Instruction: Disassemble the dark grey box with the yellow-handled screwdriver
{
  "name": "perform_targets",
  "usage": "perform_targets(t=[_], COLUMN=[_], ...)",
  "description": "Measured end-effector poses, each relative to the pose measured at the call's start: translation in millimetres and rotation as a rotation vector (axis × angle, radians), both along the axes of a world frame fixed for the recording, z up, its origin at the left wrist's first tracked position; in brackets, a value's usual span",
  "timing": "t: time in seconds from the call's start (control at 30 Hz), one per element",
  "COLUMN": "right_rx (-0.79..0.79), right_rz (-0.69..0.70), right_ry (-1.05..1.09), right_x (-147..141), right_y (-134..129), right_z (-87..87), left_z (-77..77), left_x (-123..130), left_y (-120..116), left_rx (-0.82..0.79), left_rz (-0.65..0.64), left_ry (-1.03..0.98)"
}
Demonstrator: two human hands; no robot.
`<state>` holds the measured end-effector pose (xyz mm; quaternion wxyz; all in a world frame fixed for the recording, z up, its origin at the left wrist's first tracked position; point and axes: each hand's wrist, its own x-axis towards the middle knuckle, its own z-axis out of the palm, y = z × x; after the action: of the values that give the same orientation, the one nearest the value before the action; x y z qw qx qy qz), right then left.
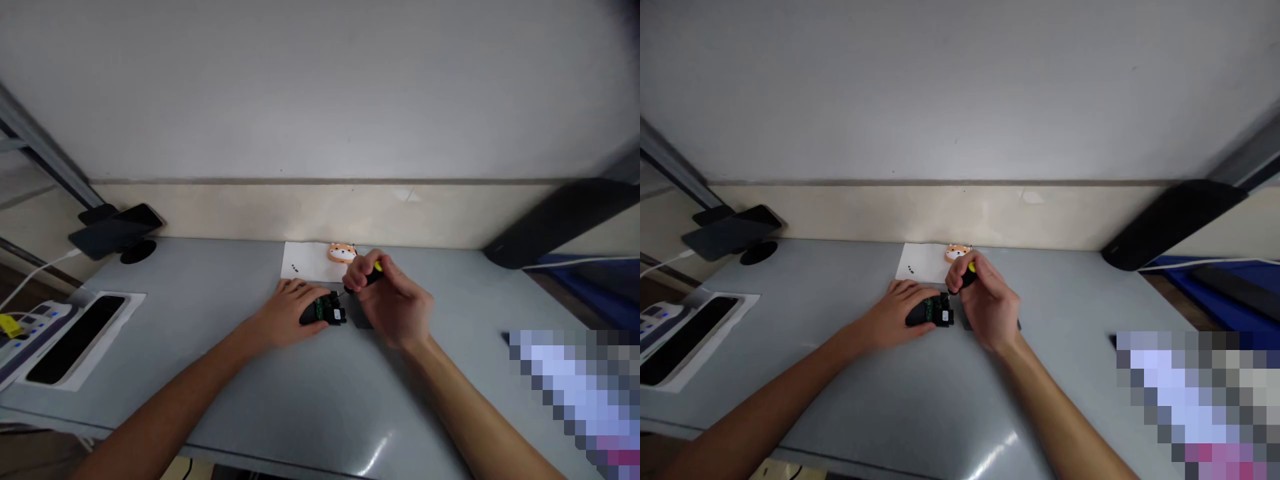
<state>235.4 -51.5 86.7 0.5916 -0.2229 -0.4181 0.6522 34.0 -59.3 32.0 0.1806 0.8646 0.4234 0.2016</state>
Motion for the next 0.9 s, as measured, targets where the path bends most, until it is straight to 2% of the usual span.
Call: perform_targets(t=[0.13,0.37,0.63,0.9], right_rx=[0.031,-0.02,-0.062,-0.012], right_rz=[-0.002,0.047,-0.004,-0.021], right_ry=[0.005,0.057,0.083,0.1], right_x=[-1.5,0.3,3.0,-0.2], right_y=[-0.9,0.5,4.1,2.8], right_z=[-2.6,-5.5,-1.9,-2.1], left_z=[-1.2,-2.6,-3.2,-3.2], left_x=[0.0,-0.7,-0.9,0.1], left_y=[0.1,-0.4,1.4,0.8], left_rx=[0.009,0.01,-0.002,0.011], left_rz=[0.004,-0.003,0.007,0.018], left_ry=[-0.011,0.005,0.028,0.021])
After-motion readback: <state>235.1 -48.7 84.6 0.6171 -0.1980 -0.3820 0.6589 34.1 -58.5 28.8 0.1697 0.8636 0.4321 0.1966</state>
